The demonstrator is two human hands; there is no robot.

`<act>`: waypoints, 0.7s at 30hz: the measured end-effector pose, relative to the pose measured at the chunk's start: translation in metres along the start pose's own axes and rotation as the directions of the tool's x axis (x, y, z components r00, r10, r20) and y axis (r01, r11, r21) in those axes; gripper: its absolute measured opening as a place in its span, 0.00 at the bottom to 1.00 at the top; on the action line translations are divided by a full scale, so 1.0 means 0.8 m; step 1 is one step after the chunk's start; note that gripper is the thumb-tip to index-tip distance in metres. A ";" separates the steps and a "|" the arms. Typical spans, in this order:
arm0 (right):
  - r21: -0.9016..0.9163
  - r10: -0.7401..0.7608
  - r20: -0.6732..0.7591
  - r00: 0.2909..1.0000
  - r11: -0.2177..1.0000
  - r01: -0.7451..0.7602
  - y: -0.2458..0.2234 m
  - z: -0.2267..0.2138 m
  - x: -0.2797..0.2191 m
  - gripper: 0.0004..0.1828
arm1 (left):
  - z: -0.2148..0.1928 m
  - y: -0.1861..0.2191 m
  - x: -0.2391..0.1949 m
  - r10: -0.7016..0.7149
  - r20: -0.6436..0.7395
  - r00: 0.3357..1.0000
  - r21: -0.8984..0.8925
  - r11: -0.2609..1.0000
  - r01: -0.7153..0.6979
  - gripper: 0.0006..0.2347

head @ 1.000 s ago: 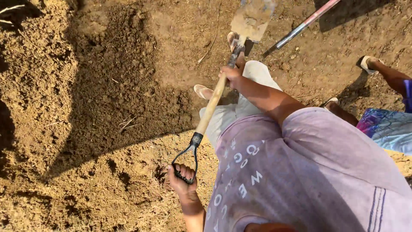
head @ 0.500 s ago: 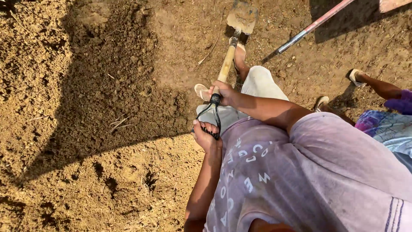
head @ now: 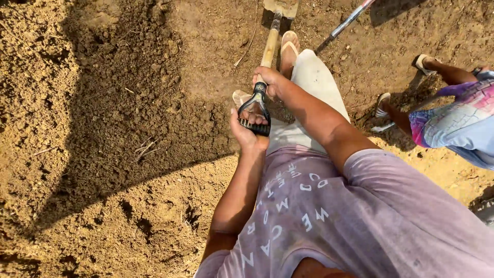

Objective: Digging soil with a shovel and loading it into a wheelbarrow.

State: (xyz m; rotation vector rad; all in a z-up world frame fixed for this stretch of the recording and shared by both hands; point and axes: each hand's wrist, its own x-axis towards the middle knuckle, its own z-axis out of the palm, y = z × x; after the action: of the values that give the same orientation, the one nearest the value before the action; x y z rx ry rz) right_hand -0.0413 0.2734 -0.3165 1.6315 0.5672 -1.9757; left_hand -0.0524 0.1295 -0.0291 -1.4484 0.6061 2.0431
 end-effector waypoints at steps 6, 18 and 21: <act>0.236 -0.196 0.130 0.972 0.958 0.162 -0.002 -0.015 -0.018 0.06 | -0.002 -0.028 0.024 0.013 0.151 0.988 0.006 1.000 -0.014 0.20; -0.058 -0.206 0.206 0.957 0.973 0.222 -0.092 -0.021 -0.054 0.09 | 0.144 -0.042 0.059 0.066 -0.132 0.989 0.063 0.996 -0.058 0.20; -0.035 -0.244 0.408 0.879 0.959 0.282 -0.074 -0.002 0.003 0.10 | 0.095 -0.019 0.113 0.074 0.201 0.977 -0.104 0.993 -0.054 0.20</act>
State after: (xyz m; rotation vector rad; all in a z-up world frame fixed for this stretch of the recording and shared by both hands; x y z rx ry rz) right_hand -0.0773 0.3204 -0.3192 1.0871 0.7351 -2.3589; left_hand -0.1187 0.2059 -0.0918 -1.2651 0.4782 2.2654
